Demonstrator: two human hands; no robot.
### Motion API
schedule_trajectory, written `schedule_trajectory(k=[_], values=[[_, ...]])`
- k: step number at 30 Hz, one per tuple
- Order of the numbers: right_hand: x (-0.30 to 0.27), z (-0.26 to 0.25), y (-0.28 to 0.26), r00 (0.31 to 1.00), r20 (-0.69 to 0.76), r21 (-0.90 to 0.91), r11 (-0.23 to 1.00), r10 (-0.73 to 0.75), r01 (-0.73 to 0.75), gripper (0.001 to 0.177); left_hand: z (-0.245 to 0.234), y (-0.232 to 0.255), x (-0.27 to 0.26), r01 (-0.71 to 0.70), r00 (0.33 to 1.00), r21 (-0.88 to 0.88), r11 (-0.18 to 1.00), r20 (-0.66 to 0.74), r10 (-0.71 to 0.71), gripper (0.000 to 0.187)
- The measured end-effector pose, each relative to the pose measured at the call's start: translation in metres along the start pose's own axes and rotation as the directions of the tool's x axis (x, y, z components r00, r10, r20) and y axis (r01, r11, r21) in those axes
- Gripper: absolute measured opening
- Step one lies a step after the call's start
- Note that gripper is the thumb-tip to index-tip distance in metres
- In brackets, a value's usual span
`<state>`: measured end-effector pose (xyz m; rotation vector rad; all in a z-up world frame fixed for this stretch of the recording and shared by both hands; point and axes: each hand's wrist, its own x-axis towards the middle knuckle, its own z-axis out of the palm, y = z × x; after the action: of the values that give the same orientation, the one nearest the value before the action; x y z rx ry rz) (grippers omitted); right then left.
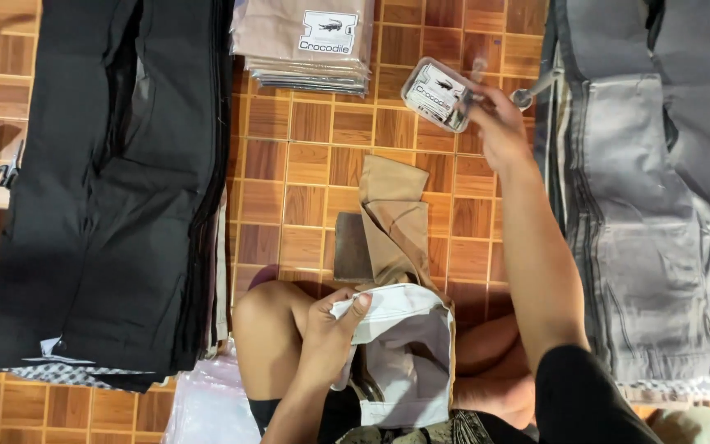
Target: A person sits on the floor to inspect a pair of pants for quality control, using scissors to trim loose threads from the waistband and seams.
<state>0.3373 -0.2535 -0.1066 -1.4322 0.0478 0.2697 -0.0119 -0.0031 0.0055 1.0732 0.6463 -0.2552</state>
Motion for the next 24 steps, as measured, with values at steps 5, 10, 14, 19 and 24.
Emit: schedule_trajectory(k=[5,10,14,19,24], values=[[-0.149,-0.013,-0.037,0.962,0.180,0.267,0.951,-0.206,0.154,0.037,0.006,0.011,-0.017,-0.019,0.999,0.077,0.997,-0.028,0.022,0.021],[-0.308,0.020,-0.056,0.986,0.013,-0.574,0.806,-0.166,0.143,0.041,0.014,0.012,-0.034,0.026,0.975,0.183,0.983,-0.223,0.016,0.027],[-0.384,0.049,-0.053,0.974,0.135,-0.640,0.734,-0.183,0.227,0.045,0.017,0.005,-0.045,-0.014,0.977,0.141,0.990,-0.207,0.043,0.031],[-0.417,0.076,-0.045,0.929,0.074,-0.614,0.718,-0.362,0.329,0.045,0.026,-0.006,-0.057,-0.085,0.982,0.070,0.994,-0.165,0.095,0.027],[-0.424,0.067,-0.049,0.964,0.034,-0.798,0.573,-0.265,0.186,0.063,0.027,-0.010,-0.066,-0.111,0.974,0.089,0.990,-0.189,0.126,0.039]])
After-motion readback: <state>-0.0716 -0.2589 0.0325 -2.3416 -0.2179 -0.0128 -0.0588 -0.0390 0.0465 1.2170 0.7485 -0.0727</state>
